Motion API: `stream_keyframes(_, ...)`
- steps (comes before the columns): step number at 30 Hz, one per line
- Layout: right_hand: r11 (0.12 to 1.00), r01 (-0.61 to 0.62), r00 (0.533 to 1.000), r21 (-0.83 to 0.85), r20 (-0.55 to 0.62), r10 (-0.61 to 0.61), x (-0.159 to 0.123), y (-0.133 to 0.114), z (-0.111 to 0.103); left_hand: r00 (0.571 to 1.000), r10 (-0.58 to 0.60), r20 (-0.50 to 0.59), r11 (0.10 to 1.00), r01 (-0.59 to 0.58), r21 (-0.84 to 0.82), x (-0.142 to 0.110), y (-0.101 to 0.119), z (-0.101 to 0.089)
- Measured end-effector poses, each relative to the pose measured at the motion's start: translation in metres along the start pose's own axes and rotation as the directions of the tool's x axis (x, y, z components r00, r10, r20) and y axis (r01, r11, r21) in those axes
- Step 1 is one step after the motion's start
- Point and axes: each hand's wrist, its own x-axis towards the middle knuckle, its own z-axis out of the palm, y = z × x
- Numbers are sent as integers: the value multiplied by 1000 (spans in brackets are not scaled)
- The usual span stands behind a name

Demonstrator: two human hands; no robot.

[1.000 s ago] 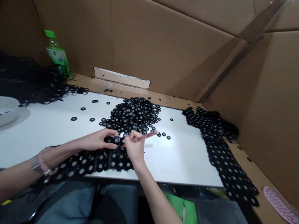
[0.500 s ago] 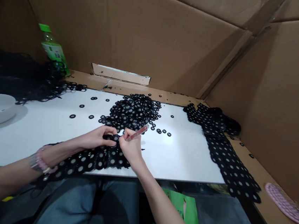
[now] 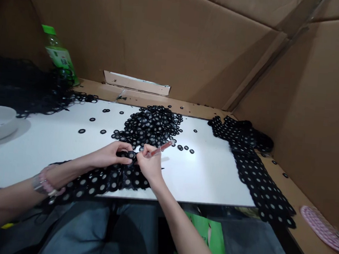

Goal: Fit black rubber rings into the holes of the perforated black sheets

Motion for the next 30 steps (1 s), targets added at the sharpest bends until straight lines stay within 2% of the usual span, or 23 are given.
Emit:
stream_keyframes(5, 993, 79, 997, -93, 21, -77, -2, 0, 3, 999, -40, -20, 994, 37, -98, 1, -1, 1)
stream_keyframes(8, 976, 144, 989, -162, 49, -138, -4, 0, 5, 998, -61, 13, 987, 62, -148, 2, -2, 0)
stream_keyframes(11, 977, 154, 988, -151, 46, -149, -3, 1, 4, 999, -39, 31, 994, 42, -101, 1, -1, -1)
stream_keyframes(14, 999, 42, 999, 32, 33, -43, 2, 3, 0, 999, -16, 30, 998, 14, 63, -2, 1, -3)
stream_keyframes(16, 979, -51, 999, 199, -9, 54, 4, 2, -4, 998, -42, 38, 981, 34, 189, -4, 3, -3)
stream_keyframes(19, 935, -81, 987, 344, -106, 124, -2, -1, -7, 995, -98, 36, 939, 81, 333, -6, 8, -3)
stream_keyframes(22, 911, -122, 979, 394, -104, 176, -15, -3, -4, 991, -129, 19, 907, 110, 406, -7, 12, -4)
stream_keyframes(25, 886, -176, 965, 428, -102, 241, -23, -1, 1, 988, -146, 43, 913, 117, 391, -7, 15, -5)
stream_keyframes(27, 885, -179, 962, 430, -113, 249, -23, 2, 3, 986, -146, 76, 927, 109, 360, -8, 16, -4)
stream_keyframes(30, 889, -175, 966, 422, -101, 238, -20, 4, 0, 989, -139, 44, 915, 112, 388, -9, 15, -2)
